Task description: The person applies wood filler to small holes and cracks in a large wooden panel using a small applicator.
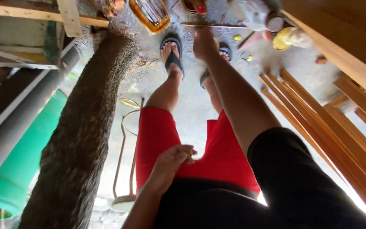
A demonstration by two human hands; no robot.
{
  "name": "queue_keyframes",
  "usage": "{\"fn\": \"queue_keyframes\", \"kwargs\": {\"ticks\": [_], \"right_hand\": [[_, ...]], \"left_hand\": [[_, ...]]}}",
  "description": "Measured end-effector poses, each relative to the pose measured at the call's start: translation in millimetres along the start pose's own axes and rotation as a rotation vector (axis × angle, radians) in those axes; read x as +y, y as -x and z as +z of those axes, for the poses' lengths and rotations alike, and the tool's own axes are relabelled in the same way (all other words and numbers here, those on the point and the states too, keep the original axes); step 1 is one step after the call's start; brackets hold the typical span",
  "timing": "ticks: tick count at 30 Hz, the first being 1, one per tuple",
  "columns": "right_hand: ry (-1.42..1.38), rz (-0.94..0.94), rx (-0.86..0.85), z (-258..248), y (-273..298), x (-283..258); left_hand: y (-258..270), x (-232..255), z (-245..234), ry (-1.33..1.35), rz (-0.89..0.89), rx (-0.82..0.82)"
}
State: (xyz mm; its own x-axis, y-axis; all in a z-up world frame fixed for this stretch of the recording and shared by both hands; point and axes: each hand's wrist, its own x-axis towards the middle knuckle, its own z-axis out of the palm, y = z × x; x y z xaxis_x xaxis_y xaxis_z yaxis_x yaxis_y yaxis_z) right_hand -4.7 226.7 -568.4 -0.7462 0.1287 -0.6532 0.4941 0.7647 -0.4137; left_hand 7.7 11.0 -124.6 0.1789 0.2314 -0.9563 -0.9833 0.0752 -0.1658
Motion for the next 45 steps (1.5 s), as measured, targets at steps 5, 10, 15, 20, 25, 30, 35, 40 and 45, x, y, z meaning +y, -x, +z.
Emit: {"fn": "queue_keyframes", "kwargs": {"ticks": [5,10,15,20,25,30,35,40,45], "right_hand": [[0.173,-0.201,0.112,15,-69,13],[0.47,-0.236,0.12,34,-114,26],[0.729,-0.32,0.064,20,-133,26],[0.506,-0.181,0.117,39,-159,44],[0.832,-0.382,0.282,49,-166,50],[0.988,-0.515,0.148,39,-173,43],[0.805,-0.535,0.159,37,-154,60],[0.26,-0.589,0.274,0,-115,19],[0.139,-0.488,0.464,-6,-96,1]], "left_hand": [[-70,-12,-27,0.171,0.026,-0.067],[-87,-11,-49,0.224,0.211,-0.274],[-90,-4,-65,0.255,0.238,-0.267],[-94,-5,-78,0.259,0.236,-0.255],[-96,-12,-80,0.209,0.262,-0.226],[-114,-34,-86,0.224,0.286,-0.288],[-111,-7,-73,0.268,0.214,-0.236],[-113,-16,-70,0.312,0.22,-0.285],[-112,-6,-63,0.293,0.203,-0.272]]}}
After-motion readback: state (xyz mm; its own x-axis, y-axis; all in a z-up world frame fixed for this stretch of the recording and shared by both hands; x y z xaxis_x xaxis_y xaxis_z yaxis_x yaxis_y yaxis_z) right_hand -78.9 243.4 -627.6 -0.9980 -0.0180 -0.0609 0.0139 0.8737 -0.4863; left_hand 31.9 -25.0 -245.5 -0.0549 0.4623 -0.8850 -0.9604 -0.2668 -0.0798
